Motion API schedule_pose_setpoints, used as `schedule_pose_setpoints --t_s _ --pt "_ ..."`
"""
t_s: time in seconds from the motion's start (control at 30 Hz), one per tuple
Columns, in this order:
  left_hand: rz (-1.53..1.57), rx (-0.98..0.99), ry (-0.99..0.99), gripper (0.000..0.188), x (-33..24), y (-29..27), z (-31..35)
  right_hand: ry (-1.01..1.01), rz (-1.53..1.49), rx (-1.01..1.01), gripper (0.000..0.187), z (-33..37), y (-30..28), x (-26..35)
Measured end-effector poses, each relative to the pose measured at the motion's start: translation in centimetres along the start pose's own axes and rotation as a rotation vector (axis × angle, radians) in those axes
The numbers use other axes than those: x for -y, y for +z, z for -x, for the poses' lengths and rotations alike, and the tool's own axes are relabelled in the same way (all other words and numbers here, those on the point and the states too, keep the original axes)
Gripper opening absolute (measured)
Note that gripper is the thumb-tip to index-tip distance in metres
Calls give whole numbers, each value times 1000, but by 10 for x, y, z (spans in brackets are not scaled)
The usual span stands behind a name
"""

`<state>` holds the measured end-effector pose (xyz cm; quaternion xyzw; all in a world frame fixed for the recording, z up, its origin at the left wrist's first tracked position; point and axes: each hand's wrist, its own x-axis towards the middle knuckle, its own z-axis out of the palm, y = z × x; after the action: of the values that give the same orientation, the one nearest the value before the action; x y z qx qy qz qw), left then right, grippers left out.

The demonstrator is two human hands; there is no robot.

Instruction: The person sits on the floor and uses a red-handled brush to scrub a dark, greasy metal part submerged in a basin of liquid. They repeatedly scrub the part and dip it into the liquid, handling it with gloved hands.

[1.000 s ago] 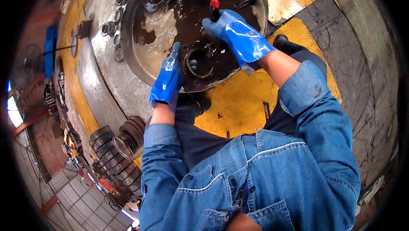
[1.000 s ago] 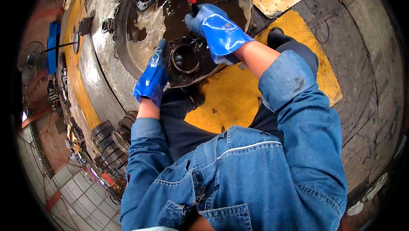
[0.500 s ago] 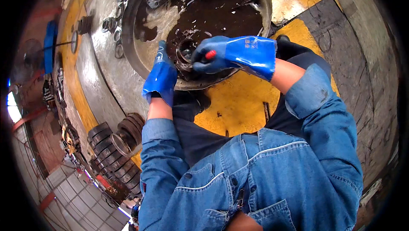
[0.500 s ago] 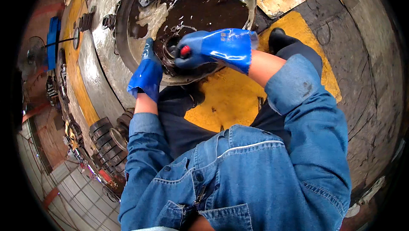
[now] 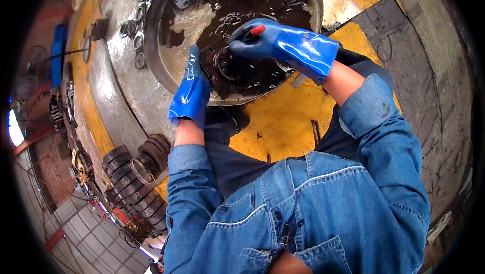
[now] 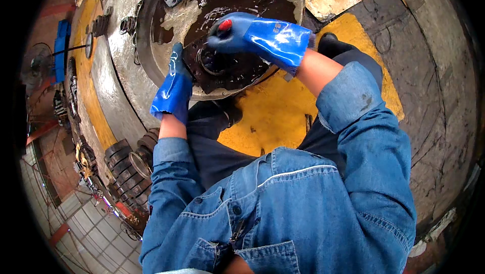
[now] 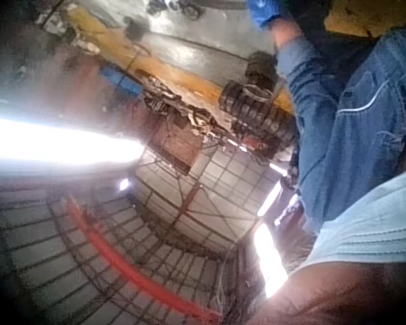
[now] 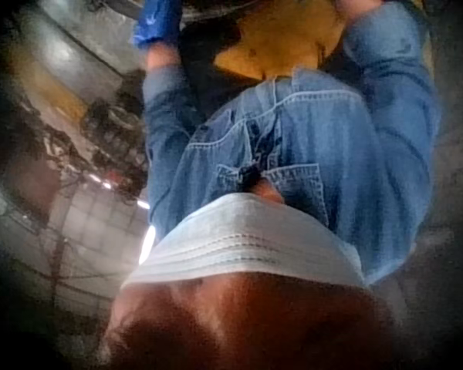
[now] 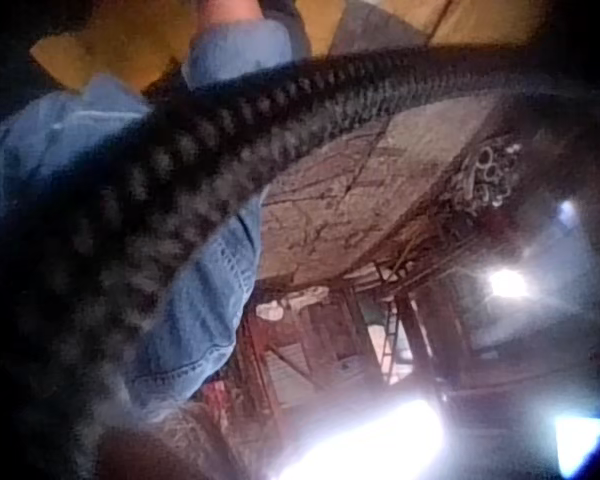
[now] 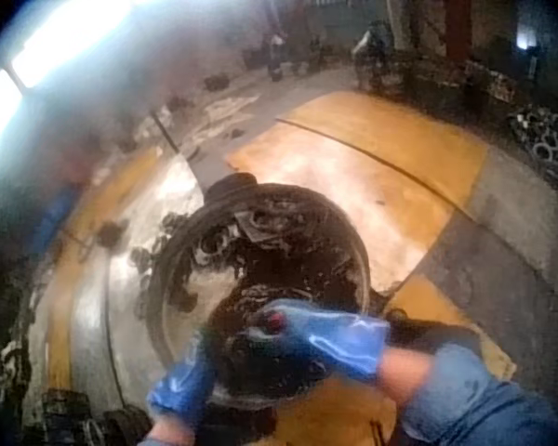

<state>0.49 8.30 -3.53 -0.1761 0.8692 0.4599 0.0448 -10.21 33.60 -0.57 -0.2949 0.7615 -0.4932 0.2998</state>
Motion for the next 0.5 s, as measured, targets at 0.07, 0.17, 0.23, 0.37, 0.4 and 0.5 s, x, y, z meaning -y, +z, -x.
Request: schedule_pose_setpoints --t_s 0.07,0.17,0.23,0.37,0.4,0.5 --pt "-6 -1 0 54 4 -1 -1 -62 -151 148 33 6 3 35" --pt "-18 9 10 53 4 3 -7 -409 -88 169 30 -7 18 20" --pt "-23 17 17 53 2 4 -9 -194 -182 3 29 -19 21 -4" --pt "-29 6 19 52 2 2 -6 245 -114 -315 35 -26 12 -27" --pt "-32 4 18 52 4 2 -6 186 -280 -379 35 -26 13 -28" --pt "-26 -8 22 51 7 1 -6 -122 -563 -283 36 -22 25 -21"
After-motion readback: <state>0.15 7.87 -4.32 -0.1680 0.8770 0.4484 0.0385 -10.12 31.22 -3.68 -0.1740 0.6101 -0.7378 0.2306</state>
